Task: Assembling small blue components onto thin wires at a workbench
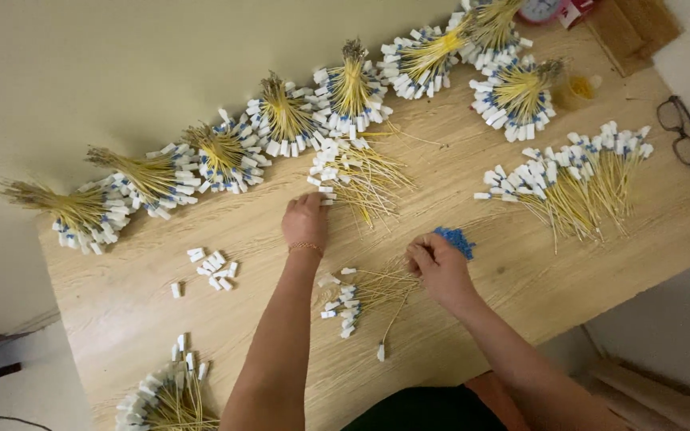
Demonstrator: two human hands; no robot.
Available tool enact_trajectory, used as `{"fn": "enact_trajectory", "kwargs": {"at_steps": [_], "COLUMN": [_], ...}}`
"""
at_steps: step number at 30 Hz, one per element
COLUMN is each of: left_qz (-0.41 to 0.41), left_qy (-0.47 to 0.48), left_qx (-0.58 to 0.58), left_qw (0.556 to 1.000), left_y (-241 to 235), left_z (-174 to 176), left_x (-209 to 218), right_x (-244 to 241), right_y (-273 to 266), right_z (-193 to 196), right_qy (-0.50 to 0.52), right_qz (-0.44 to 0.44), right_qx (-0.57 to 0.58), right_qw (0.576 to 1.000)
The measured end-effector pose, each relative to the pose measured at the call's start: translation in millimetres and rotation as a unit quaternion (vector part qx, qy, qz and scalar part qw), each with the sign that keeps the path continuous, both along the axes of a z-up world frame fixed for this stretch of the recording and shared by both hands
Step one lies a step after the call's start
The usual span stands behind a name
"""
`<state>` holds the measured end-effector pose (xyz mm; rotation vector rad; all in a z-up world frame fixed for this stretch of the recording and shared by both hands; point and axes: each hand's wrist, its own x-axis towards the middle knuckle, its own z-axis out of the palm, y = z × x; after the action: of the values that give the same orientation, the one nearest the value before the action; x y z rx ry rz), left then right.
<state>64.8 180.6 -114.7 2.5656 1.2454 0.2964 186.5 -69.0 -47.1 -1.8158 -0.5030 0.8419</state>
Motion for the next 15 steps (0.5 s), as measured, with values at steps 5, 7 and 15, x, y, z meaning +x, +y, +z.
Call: {"fn": "enact_trajectory", "kwargs": {"at_steps": [5, 7, 15], "left_qz": [0.032, 0.053, 0.178], "left_qy": [-0.061, -0.094, -0.293], "left_qx": [-0.04, -0.072, -0.409], "left_qw": [0.997, 0.992, 0.845], "left_y": [-31, -48, -133], "left_z": [5, 10, 98], "left_x": [-19, -32, -84], "right_x": [-21, -25, -46], "right_y": [12, 14, 11], "right_z": [40, 43, 55], "right_qy": [0.254, 0.299, 0.382], "right_qz": [-0.076, -0.075, -0.039], "right_qx": [0.103, 0.118, 0.148], "right_qw": [0.959, 0.944, 0.911]}}
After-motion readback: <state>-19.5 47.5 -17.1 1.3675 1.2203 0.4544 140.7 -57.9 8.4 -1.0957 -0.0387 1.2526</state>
